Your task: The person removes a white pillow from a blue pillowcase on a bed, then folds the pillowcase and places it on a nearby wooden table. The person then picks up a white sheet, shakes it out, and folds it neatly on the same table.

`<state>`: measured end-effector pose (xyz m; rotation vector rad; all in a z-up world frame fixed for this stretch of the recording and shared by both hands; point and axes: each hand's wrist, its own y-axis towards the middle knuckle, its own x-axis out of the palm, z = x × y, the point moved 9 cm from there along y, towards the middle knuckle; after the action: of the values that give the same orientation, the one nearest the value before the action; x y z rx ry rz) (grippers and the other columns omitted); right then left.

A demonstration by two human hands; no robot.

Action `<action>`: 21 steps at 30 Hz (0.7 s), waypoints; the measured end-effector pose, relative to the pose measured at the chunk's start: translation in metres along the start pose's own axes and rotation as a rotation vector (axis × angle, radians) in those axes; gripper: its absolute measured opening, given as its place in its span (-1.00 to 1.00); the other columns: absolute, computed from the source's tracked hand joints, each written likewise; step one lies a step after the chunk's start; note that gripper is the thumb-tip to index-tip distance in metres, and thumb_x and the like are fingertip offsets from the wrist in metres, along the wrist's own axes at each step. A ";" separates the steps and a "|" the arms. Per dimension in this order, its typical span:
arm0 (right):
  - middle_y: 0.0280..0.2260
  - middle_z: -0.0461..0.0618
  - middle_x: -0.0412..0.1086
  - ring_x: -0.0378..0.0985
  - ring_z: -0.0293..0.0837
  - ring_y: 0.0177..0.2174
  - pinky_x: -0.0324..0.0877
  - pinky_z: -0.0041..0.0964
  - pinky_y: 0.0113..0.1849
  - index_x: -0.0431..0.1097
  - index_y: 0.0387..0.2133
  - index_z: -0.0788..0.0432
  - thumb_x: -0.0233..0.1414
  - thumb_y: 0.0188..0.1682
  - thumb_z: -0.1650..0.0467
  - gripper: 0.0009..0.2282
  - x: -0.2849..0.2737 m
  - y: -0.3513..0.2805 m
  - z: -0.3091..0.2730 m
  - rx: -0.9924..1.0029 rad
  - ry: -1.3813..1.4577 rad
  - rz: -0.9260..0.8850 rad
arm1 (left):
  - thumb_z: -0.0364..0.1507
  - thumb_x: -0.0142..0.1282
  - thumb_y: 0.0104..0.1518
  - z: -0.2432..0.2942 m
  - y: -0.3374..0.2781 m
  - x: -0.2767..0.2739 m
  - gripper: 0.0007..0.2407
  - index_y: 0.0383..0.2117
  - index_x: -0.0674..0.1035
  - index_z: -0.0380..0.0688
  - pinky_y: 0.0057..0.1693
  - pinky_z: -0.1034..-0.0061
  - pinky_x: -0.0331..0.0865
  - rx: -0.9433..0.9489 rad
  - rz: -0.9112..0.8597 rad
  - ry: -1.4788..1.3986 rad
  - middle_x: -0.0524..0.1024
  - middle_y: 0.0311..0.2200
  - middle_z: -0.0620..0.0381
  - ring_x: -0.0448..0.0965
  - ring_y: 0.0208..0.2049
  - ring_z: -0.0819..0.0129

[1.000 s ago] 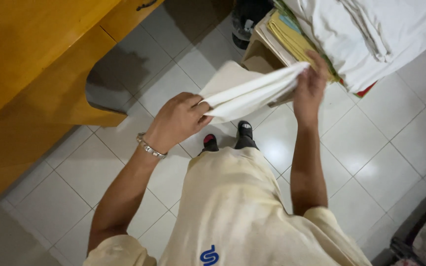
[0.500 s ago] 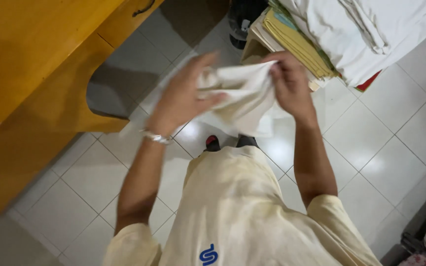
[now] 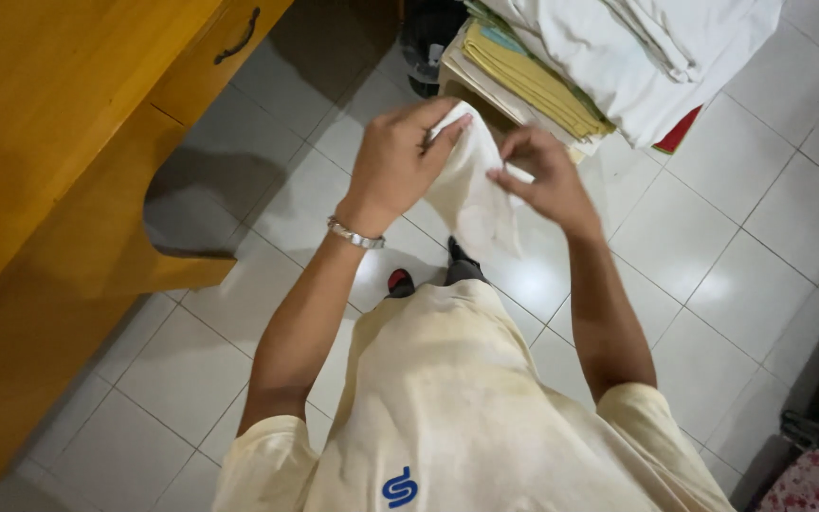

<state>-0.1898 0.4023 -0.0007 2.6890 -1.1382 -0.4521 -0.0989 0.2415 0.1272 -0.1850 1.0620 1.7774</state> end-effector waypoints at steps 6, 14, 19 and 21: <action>-0.10 0.09 0.36 0.43 0.06 -0.07 0.37 -0.08 -0.02 0.22 -0.28 0.18 0.28 -0.08 0.36 -0.67 0.040 -0.048 0.071 -0.157 -0.501 0.061 | -0.49 0.15 0.19 0.010 0.009 -0.030 -0.86 -0.20 0.65 -0.28 -0.48 0.57 0.24 -0.054 -0.018 -0.056 0.64 -0.46 0.10 0.36 -0.66 0.47; -0.03 0.15 0.27 0.35 0.15 0.02 0.33 -0.01 0.00 0.28 -0.17 0.23 0.22 -0.08 0.52 -0.72 0.070 -0.080 0.005 -0.422 -0.632 0.412 | -0.57 0.18 0.21 0.017 0.011 -0.080 -0.90 -0.21 0.66 -0.32 -0.51 0.60 0.07 -0.022 0.018 -0.070 0.60 -0.52 0.16 0.24 -0.68 0.54; 0.08 0.12 0.34 0.34 0.08 0.07 0.16 -0.04 0.10 0.35 0.06 0.28 0.24 -0.09 0.10 -0.41 0.095 -0.054 0.014 -0.150 -0.783 0.260 | -0.61 0.18 0.20 0.021 0.005 -0.091 -0.90 -0.21 0.64 -0.36 -0.45 0.61 0.15 -0.051 0.027 -0.083 0.58 -0.50 0.15 0.27 -0.62 0.52; -0.22 -0.03 0.44 0.48 -0.09 -0.21 0.18 -0.17 -0.01 0.34 0.00 0.25 0.30 -0.12 0.35 -0.55 0.088 -0.042 0.036 0.022 -0.769 0.309 | -0.58 0.18 0.20 0.021 0.002 -0.092 -0.89 -0.20 0.64 -0.34 -0.43 0.59 0.18 -0.064 0.019 -0.074 0.60 -0.49 0.14 0.29 -0.61 0.50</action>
<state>-0.1163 0.3662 -0.0641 2.3158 -1.6936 -1.4865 -0.0500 0.1941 0.1927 -0.1471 0.9575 1.8231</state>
